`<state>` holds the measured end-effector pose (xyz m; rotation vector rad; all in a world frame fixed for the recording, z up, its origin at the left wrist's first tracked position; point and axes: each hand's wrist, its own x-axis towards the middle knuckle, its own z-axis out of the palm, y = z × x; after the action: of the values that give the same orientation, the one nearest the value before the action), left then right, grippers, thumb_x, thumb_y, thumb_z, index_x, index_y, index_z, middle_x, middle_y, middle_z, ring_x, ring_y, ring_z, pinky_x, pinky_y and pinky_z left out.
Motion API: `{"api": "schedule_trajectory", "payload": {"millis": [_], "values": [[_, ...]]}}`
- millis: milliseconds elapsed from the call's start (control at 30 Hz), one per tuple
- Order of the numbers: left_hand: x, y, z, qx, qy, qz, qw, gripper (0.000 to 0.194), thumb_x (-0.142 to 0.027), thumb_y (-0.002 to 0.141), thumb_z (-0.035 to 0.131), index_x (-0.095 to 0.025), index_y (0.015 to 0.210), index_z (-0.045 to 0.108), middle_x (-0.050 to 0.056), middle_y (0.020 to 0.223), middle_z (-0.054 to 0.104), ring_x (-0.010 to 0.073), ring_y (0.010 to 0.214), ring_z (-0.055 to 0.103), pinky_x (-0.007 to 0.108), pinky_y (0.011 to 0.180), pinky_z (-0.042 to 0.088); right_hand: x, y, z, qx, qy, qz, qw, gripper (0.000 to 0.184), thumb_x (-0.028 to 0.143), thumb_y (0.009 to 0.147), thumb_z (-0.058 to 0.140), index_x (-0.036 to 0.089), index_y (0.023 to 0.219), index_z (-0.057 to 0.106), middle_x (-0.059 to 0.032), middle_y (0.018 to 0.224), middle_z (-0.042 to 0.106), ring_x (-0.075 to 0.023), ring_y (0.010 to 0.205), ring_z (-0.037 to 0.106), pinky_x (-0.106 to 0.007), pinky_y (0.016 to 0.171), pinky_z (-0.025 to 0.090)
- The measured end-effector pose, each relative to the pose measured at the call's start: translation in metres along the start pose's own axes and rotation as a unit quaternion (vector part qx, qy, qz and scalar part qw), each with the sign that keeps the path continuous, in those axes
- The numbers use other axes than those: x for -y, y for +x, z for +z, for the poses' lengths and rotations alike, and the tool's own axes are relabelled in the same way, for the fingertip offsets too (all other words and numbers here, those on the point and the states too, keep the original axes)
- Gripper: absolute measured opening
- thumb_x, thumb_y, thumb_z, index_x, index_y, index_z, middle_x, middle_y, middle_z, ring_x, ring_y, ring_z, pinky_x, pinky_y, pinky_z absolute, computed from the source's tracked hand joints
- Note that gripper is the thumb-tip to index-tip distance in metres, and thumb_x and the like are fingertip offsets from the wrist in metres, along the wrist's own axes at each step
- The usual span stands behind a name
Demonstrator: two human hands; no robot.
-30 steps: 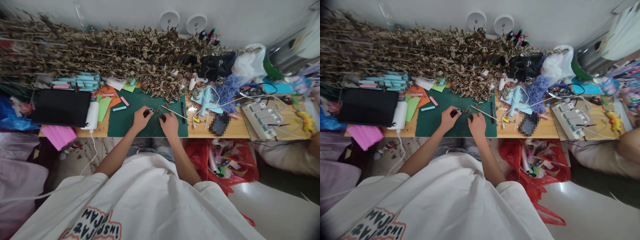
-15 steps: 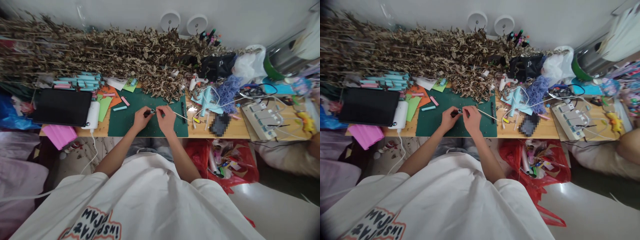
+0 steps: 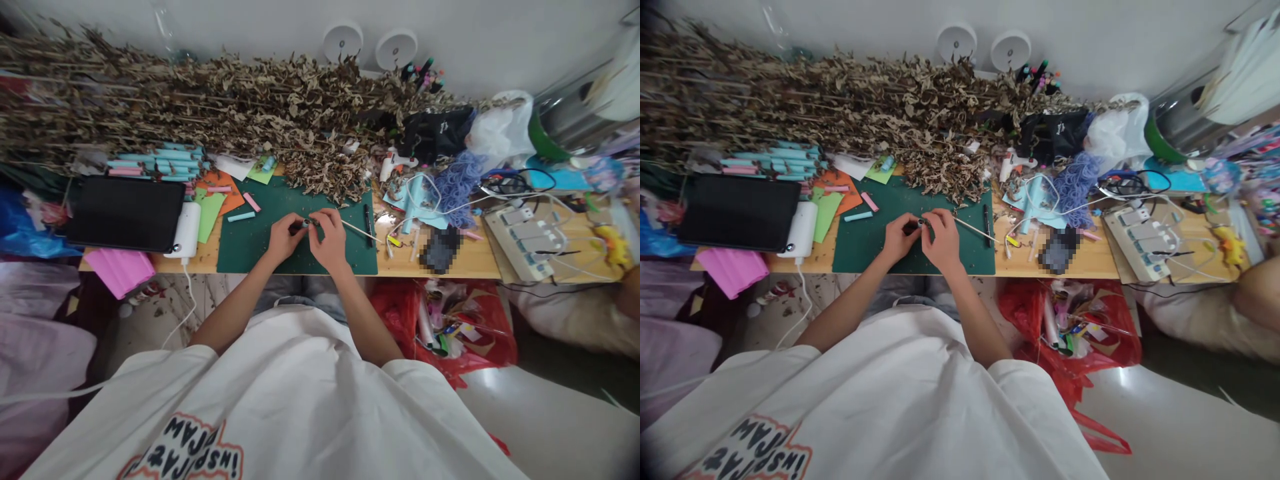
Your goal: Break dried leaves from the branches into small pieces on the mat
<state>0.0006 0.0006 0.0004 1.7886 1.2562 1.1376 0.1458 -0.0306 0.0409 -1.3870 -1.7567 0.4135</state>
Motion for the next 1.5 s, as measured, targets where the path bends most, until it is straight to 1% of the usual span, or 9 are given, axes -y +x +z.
{"api": "schedule_trajectory", "payload": {"millis": [133, 300, 500, 700, 800, 900, 1100, 1267, 1500], "values": [[-0.002, -0.001, -0.001, -0.004, -0.010, 0.001, 1.000, 0.005, -0.021, 0.081, 0.064, -0.019, 0.085, 0.065, 0.001, 0.081, 0.069, 0.0131, 0.072, 0.062, 0.025, 0.068, 0.052, -0.002, -0.003, 0.000, 0.018, -0.010, -0.020, 1.000, 0.025, 0.029, 0.094, 0.046, 0.022, 0.107, 0.066, -0.0113, 0.111, 0.057, -0.0214, 0.106, 0.058, -0.037, 0.094, 0.051], [-0.003, -0.002, -0.002, -0.050, 0.004, -0.031, 0.998, 0.010, -0.026, 0.083, 0.067, -0.019, 0.090, 0.065, 0.003, 0.087, 0.070, 0.0158, 0.080, 0.065, 0.027, 0.075, 0.054, -0.022, -0.003, -0.003, -0.028, -0.041, 0.044, 0.998, 0.027, 0.027, 0.095, 0.043, 0.021, 0.110, 0.065, -0.0119, 0.108, 0.064, -0.0242, 0.103, 0.058, -0.042, 0.094, 0.050], [0.003, -0.001, -0.001, -0.052, 0.012, -0.035, 0.998, 0.013, -0.023, 0.084, 0.064, -0.020, 0.096, 0.066, 0.003, 0.090, 0.072, 0.0170, 0.083, 0.067, 0.029, 0.078, 0.054, -0.029, 0.006, -0.002, 0.089, -0.119, -0.023, 0.989, 0.032, 0.020, 0.091, 0.050, 0.021, 0.120, 0.063, -0.0103, 0.112, 0.069, -0.0290, 0.105, 0.050, -0.046, 0.095, 0.044], [0.005, 0.000, 0.002, -0.044, 0.013, -0.033, 0.998, 0.012, -0.021, 0.083, 0.065, -0.019, 0.095, 0.065, 0.003, 0.089, 0.072, 0.0163, 0.081, 0.067, 0.028, 0.076, 0.054, -0.032, 0.014, 0.008, 0.128, -0.164, -0.048, 0.977, 0.024, 0.019, 0.093, 0.049, 0.022, 0.106, 0.069, -0.0095, 0.094, 0.072, -0.0286, 0.099, 0.049, -0.044, 0.087, 0.043], [0.003, 0.000, 0.001, -0.037, 0.010, -0.033, 0.999, 0.009, -0.021, 0.082, 0.066, -0.019, 0.091, 0.065, 0.002, 0.086, 0.071, 0.0154, 0.078, 0.066, 0.027, 0.074, 0.054, -0.035, 0.015, 0.007, 0.098, -0.119, -0.020, 0.988, 0.024, 0.019, 0.093, 0.048, 0.021, 0.102, 0.070, -0.0084, 0.094, 0.072, -0.0264, 0.096, 0.051, -0.042, 0.088, 0.044], [0.002, 0.001, 0.000, -0.026, 0.004, -0.037, 0.999, 0.008, -0.022, 0.082, 0.067, -0.019, 0.090, 0.065, 0.002, 0.085, 0.071, 0.0151, 0.076, 0.066, 0.027, 0.072, 0.053, -0.030, 0.015, 0.003, 0.022, -0.043, 0.037, 0.998, 0.020, 0.022, 0.092, 0.052, 0.021, 0.100, 0.070, -0.0066, 0.095, 0.072, -0.0238, 0.092, 0.055, -0.039, 0.087, 0.046], [0.002, 0.000, 0.000, -0.020, -0.013, -0.037, 0.999, 0.011, -0.025, 0.083, 0.066, -0.019, 0.091, 0.065, 0.003, 0.086, 0.071, 0.0140, 0.075, 0.064, 0.023, 0.065, 0.052, -0.004, 0.015, 0.002, -0.065, 0.065, 0.098, 0.991, 0.018, 0.032, 0.089, 0.059, 0.021, 0.098, 0.071, -0.0042, 0.092, 0.070, -0.0176, 0.079, 0.058, -0.032, 0.075, 0.050], [0.001, 0.000, -0.001, -0.018, -0.008, -0.016, 1.000, 0.008, -0.022, 0.082, 0.064, -0.018, 0.089, 0.065, 0.002, 0.084, 0.071, 0.0130, 0.074, 0.064, 0.023, 0.067, 0.052, 0.000, 0.014, 0.012, -0.061, 0.072, 0.049, 0.994, 0.014, 0.030, 0.090, 0.060, 0.023, 0.094, 0.071, -0.0038, 0.092, 0.072, -0.0192, 0.089, 0.059, -0.035, 0.082, 0.049], [0.003, 0.001, -0.001, -0.025, -0.008, -0.013, 1.000, 0.011, -0.015, 0.078, 0.062, -0.017, 0.088, 0.065, 0.002, 0.082, 0.070, 0.0139, 0.073, 0.063, 0.024, 0.067, 0.051, -0.010, 0.009, 0.013, -0.034, -0.017, -0.041, 0.998, 0.014, 0.025, 0.093, 0.055, 0.023, 0.093, 0.069, -0.0065, 0.098, 0.067, -0.0217, 0.096, 0.057, -0.040, 0.090, 0.046]]}}
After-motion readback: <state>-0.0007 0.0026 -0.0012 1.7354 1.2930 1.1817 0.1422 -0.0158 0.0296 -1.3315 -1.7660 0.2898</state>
